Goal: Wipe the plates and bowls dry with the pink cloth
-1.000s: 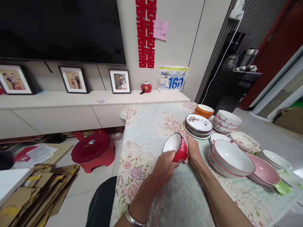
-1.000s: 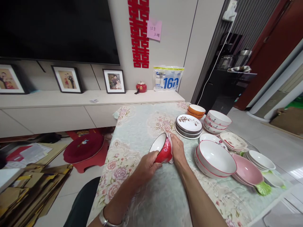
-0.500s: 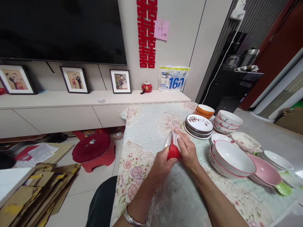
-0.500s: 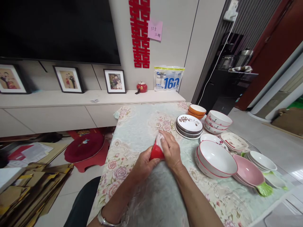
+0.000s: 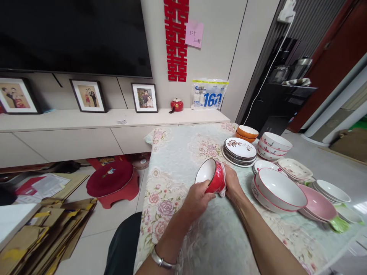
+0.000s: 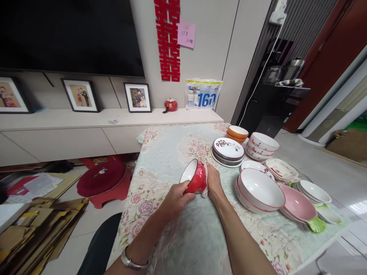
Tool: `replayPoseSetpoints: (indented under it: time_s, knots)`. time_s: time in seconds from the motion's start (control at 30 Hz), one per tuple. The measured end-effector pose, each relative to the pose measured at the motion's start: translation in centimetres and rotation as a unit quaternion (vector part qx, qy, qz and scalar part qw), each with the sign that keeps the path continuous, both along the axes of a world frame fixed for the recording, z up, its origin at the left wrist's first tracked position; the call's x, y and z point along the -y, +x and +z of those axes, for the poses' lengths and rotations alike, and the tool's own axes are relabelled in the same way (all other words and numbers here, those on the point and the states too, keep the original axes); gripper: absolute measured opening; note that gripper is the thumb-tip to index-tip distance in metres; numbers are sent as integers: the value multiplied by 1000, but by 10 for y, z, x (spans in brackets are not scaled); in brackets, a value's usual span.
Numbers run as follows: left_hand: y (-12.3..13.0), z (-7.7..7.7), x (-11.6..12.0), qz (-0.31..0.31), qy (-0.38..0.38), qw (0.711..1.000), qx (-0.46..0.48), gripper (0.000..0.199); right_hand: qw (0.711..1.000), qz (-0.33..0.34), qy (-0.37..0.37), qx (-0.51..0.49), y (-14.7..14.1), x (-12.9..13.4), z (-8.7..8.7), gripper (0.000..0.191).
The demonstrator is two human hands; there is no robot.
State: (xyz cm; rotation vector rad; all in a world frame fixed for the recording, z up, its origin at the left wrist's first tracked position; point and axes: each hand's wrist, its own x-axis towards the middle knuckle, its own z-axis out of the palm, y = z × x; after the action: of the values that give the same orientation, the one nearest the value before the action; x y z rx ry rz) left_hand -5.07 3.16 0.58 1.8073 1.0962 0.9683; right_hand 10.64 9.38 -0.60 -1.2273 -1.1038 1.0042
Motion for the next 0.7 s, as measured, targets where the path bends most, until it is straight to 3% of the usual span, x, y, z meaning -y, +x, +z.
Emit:
replayPoseSetpoints:
  time_s: [0.1, 0.23, 0.33, 0.4, 0.53, 0.63, 0.7]
  knots:
    - [1, 0, -1, 36, -37, 995, 84, 11, 990, -9, 94, 101, -4, 6, -1, 49]
    - [3, 2, -5, 78, -96, 959, 256, 30, 942, 34, 225, 246, -15, 20, 3, 50]
    - [4, 3, -7, 85, -118, 922, 358, 39, 903, 70, 277, 321, -22, 27, 7, 50]
    - [4, 3, -8, 80, -120, 908, 392, 41, 895, 81, 289, 329, -23, 26, 8, 50]
    - [5, 2, -4, 65, -103, 940, 317, 36, 942, 48, 245, 226, -17, 16, 5, 47]
    - [7, 0, 1, 47, -59, 981, 176, 23, 983, 16, 138, 117, -9, 6, 1, 43]
    - [10, -1, 4, 42, -26, 995, 87, 15, 996, -1, 61, 62, -5, 1, -2, 39]
